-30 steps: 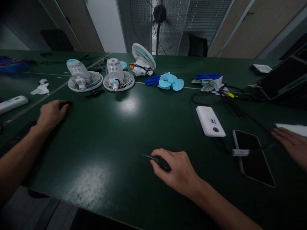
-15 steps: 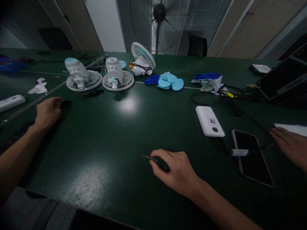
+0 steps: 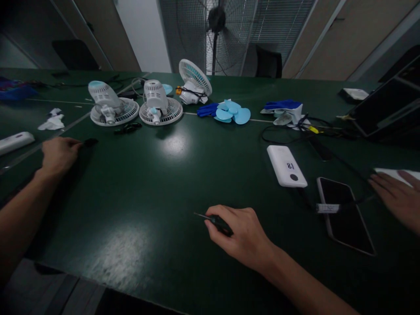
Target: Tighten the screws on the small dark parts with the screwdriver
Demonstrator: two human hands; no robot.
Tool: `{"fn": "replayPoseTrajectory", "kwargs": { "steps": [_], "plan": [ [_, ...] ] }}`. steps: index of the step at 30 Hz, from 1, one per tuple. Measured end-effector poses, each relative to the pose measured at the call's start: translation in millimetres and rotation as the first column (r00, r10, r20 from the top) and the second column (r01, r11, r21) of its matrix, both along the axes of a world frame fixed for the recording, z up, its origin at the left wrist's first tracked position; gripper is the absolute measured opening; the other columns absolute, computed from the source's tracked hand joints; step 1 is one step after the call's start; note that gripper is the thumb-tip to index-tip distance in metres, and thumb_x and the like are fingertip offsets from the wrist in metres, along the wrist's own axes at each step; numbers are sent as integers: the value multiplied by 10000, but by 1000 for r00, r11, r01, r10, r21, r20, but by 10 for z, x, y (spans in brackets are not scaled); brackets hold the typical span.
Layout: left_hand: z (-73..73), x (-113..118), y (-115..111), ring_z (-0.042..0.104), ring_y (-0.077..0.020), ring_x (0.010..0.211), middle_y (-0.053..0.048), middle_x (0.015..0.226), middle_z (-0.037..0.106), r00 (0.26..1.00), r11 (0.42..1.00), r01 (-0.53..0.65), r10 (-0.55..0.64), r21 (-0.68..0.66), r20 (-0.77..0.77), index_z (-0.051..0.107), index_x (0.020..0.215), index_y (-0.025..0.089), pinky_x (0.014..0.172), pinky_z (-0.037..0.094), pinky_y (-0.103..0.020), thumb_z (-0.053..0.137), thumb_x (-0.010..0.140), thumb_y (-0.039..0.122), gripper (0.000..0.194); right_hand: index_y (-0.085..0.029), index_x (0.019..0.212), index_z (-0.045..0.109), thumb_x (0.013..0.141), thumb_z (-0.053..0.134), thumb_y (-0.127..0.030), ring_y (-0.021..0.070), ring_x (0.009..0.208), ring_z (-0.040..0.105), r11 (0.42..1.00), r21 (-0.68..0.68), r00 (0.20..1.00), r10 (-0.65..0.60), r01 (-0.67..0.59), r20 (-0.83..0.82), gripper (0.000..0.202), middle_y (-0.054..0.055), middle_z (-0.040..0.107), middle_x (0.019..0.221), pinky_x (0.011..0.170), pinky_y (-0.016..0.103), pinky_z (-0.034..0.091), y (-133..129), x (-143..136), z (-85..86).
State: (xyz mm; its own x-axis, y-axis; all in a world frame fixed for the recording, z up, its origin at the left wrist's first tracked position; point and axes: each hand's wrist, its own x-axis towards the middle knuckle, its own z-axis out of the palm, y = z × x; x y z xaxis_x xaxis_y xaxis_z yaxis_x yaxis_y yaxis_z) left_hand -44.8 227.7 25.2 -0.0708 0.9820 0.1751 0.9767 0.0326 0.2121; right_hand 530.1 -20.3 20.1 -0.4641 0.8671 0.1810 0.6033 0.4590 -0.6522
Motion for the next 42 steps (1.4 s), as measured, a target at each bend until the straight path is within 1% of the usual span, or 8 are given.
{"fn": "replayPoseTrajectory", "kwargs": {
  "steps": [3,8,10,13,17,23,28,42],
  "plan": [
    [-38,11,21,552,-301,917,-185,994,648,983,993,-119,121,24,-135,698,1099,23,966,430,-485,468,940,310,401,-251,1150,631,1011,580,-291,114,744,687,1000,22,1000,-3,3,4,154,-35,725,915,667,259,475,-1,-1,-3],
    [-96,37,12,600,-363,993,-256,1087,649,953,984,-168,178,60,-245,674,1125,19,935,478,-495,453,945,333,423,-253,1143,630,1006,582,-279,107,719,683,999,49,1000,-8,8,7,148,-48,720,893,658,262,461,-2,-7,-10],
    [-90,37,6,621,-346,951,-230,1033,666,948,971,-207,229,119,-220,652,1160,25,903,506,-472,498,934,358,431,-252,1139,630,1005,585,-279,104,713,682,999,48,1000,-5,5,1,144,-50,720,888,650,257,461,1,-12,-4],
    [-72,51,14,644,-294,904,-166,979,690,959,937,-254,276,240,-67,661,1174,55,906,527,-428,557,917,378,426,-248,1141,630,1010,580,-284,106,718,685,999,38,1000,2,-2,-6,145,-46,722,888,643,252,468,7,-15,4],
    [-88,130,33,675,-211,838,-95,950,720,966,923,-251,217,290,143,728,1116,104,913,547,-359,658,887,383,368,-246,1144,629,1017,572,-284,107,724,688,999,36,1000,2,-2,-13,145,-39,730,916,648,253,477,3,-11,-4],
    [-149,284,9,718,-196,980,-91,1099,744,972,933,-71,-16,354,235,721,1224,133,948,549,-305,696,904,357,391,-251,1169,627,1019,573,-280,112,739,691,999,28,1000,16,-16,-5,162,-30,737,940,647,250,482,0,-5,-9],
    [-165,288,9,731,-205,946,-72,1067,762,984,944,-82,27,320,174,756,1195,160,980,538,-324,712,893,292,332,-253,1163,628,1018,572,-279,110,744,695,999,38,1000,10,-10,2,157,-34,738,940,652,252,478,5,-10,-3],
    [-236,132,64,705,-190,875,-54,1042,766,977,944,-124,62,307,206,769,1175,174,964,533,-321,700,888,381,361,-254,1106,640,1012,574,-285,114,723,685,1000,23,1000,5,-5,24,119,-39,731,909,652,265,455,10,-6,-24]
  ]
}}
